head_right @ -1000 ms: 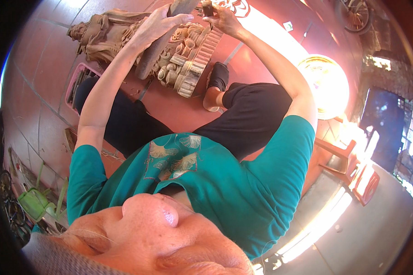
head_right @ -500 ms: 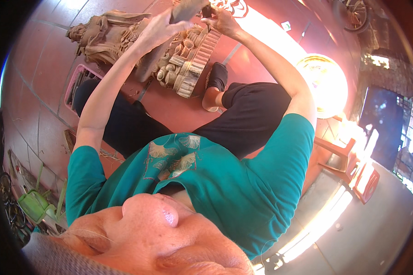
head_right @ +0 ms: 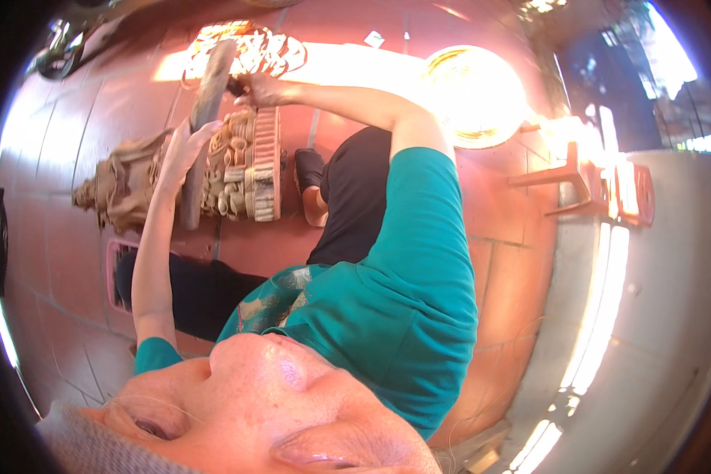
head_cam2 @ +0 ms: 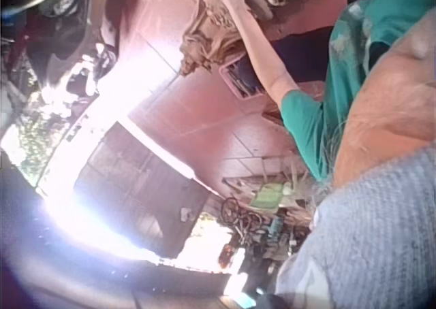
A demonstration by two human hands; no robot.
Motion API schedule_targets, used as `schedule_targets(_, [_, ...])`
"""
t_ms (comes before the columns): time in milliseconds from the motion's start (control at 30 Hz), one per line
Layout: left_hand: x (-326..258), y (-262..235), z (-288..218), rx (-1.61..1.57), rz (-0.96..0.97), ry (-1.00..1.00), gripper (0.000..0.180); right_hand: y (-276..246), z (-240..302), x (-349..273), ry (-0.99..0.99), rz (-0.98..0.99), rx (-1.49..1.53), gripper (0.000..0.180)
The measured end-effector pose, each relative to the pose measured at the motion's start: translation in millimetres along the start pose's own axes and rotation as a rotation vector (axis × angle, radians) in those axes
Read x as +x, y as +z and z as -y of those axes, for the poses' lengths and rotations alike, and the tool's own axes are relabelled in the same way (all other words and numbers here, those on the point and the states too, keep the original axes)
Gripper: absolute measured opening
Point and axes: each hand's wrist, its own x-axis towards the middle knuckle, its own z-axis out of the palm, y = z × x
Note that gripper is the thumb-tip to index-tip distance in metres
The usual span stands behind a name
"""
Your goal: The person sits on the floor and carves a wooden object using a chisel and mallet. They repeatedly strike the chisel to shape the wood, occasionally adjusting the object's position.
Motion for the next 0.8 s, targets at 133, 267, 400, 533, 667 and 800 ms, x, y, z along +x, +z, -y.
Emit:
schedule_targets(133, [-7.0, 4.8, -22.7, -0.043, 0.019, -0.057, 0.049, -0.2, -9.9, -2.6, 0.062, -0.019, -0.027, 0.048])
schedule_targets(267, [-11.6, 2.9, -31.6, -0.037, 0.022, -0.061, 0.053, -3.2, 20.1, -9.2, 0.035, 0.024, -0.113, 0.051])
schedule_targets(400, [-19.8, 2.8, -38.5, -0.04, -0.035, -0.018, 0.051, -9.6, 44.6, -22.4, -0.134, -0.032, 0.079, 0.053])
schedule_targets(533, [-16.6, 4.2, -37.0, -0.022, -0.044, 0.01, 0.051, -10.4, 37.8, -20.5, -0.084, -0.025, 0.061, 0.052])
schedule_targets(667, [-18.3, 4.3, -24.2, 0.023, 0.007, -0.028, 0.05, -6.5, 38.1, -14.3, 0.016, 0.001, -0.053, 0.05])
schedule_targets(800, [-18.6, -0.6, -22.6, -0.025, 0.039, -0.058, 0.053, -8.4, 43.2, -15.7, 0.099, 0.03, 0.003, 0.047])
